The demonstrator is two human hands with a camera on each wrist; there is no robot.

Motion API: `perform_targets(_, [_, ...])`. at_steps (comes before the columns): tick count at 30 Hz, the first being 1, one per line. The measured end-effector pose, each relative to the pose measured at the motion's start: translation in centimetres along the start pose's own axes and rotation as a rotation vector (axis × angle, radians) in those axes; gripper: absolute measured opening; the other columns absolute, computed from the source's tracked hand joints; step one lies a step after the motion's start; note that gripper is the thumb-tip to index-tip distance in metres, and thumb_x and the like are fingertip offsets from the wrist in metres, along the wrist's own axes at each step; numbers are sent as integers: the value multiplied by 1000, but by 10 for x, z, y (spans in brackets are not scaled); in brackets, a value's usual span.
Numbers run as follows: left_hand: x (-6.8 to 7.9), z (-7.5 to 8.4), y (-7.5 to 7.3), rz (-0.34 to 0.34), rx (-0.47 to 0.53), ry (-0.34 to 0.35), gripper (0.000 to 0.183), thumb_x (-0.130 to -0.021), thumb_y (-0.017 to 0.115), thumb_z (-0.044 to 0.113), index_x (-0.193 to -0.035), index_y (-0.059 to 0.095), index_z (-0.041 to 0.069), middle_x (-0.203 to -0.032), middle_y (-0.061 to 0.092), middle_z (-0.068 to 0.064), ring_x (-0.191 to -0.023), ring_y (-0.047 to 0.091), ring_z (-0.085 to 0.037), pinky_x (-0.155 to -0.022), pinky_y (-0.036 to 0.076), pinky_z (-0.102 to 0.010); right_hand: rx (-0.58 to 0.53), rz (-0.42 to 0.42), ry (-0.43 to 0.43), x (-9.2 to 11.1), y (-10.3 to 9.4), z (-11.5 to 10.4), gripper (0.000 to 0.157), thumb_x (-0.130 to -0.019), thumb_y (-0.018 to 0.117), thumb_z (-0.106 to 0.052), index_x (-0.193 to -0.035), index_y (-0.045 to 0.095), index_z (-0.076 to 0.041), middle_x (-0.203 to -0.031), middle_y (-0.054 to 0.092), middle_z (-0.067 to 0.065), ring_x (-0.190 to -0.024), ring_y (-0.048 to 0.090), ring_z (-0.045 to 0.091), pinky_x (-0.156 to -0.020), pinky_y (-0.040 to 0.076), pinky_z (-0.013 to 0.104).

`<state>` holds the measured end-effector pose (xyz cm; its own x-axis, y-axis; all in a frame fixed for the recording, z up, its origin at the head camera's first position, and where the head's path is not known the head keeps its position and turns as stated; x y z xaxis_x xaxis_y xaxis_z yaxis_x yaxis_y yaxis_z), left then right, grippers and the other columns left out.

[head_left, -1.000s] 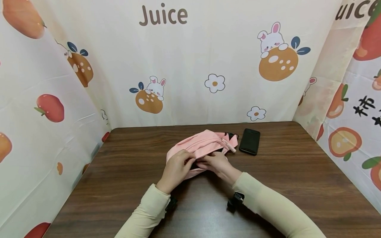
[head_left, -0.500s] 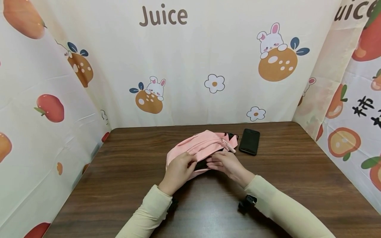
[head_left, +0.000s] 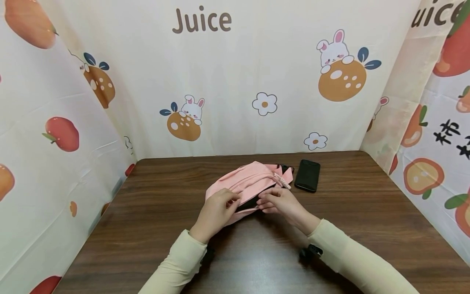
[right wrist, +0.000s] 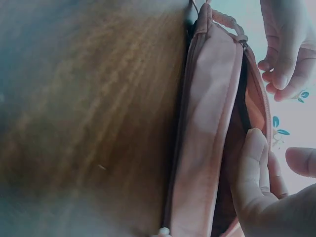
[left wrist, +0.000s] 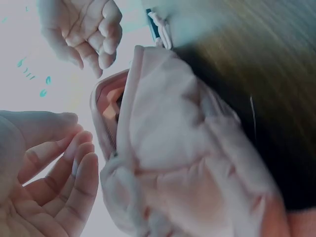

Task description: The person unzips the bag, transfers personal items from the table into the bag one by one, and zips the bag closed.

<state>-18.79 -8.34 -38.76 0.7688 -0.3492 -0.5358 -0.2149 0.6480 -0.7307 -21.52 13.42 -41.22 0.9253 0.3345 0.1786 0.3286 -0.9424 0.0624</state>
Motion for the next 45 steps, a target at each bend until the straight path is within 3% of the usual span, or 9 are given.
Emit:
perform_targets(6, [4,-8,-14,52,35,-25,12,-85,73,5,-96,74,8,-91,70,-2,-76,64,-12,-69,54,-27,121,1,-117,3,3,-12,29,-98,57,-9,-114,58,14,-91,72,8,-80,71,12,-76,59,34])
perform_targets(9, [9,-14,-22,71,35,-44,14,-86,73,7,-99,73,7,-93,69,-3,-79,65,-14,-69,56,-30,243,4,-231,3,6,-17,25,-97,58,-9,-111,61,12,-95,70,15,-83,70,13,-78,59,37])
perform_targets(11, [12,-20,-26,75,31,-72,17,-86,74,9,-103,72,6,-96,68,-5,-81,66,-17,-70,56,-33,355,19,-322,4,9,-21,22,-96,61,-11,-108,64,7,-94,69,16,-83,69,11,-75,59,33])
perform_targets(15, [21,-28,-34,41,18,-138,22,-87,73,13,-108,71,7,-100,68,-5,-84,65,-18,-70,54,-33,577,47,-473,5,18,-26,14,-93,67,-14,-101,71,-4,-90,69,6,-79,63,6,-70,53,23])
perform_targets(20, [32,-35,-41,-7,1,-177,20,-88,72,11,-107,71,7,-99,67,-4,-83,61,-15,-70,51,-29,783,19,-663,5,35,-30,10,-89,70,-12,-98,73,-9,-91,71,-3,-80,60,4,-73,51,23])
perform_targets(24, [38,-40,-40,-33,-7,-194,20,-86,73,9,-106,71,6,-98,68,-4,-84,62,-15,-73,52,-31,916,-21,-862,5,52,-31,10,-86,72,-9,-96,71,-7,-88,70,-1,-78,63,9,-72,52,22])
perform_targets(28, [41,-43,-36,-71,24,-226,21,-85,75,12,-105,70,7,-96,66,-2,-81,61,-17,-71,50,-28,1031,-90,-1003,4,69,-31,10,-86,72,-10,-95,69,-7,-88,69,0,-78,63,9,-73,51,20])
perform_targets(37, [42,-47,-30,-80,71,-250,22,-83,78,16,-103,73,8,-92,65,-1,-76,59,-16,-65,46,-22,1301,-195,-1220,5,102,-18,14,-84,74,-16,-98,72,-12,-93,70,-5,-89,65,9,-83,51,22])
perform_targets(45, [42,-53,-26,-70,118,-261,16,-81,79,10,-96,75,7,-89,68,-2,-74,59,-15,-65,48,-22,1478,-189,-1369,4,115,-10,16,-86,73,-22,-100,73,-15,-99,72,-8,-90,64,7,-83,50,19])
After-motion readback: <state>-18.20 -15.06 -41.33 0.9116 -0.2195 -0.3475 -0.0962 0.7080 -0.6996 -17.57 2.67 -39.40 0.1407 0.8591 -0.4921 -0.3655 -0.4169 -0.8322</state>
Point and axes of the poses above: each hand's wrist, its own x-axis away from the middle knuckle, its own y-axis out of the palm, z = x × y, the point moved 2 cm from there along -x, towards the middle knuckle
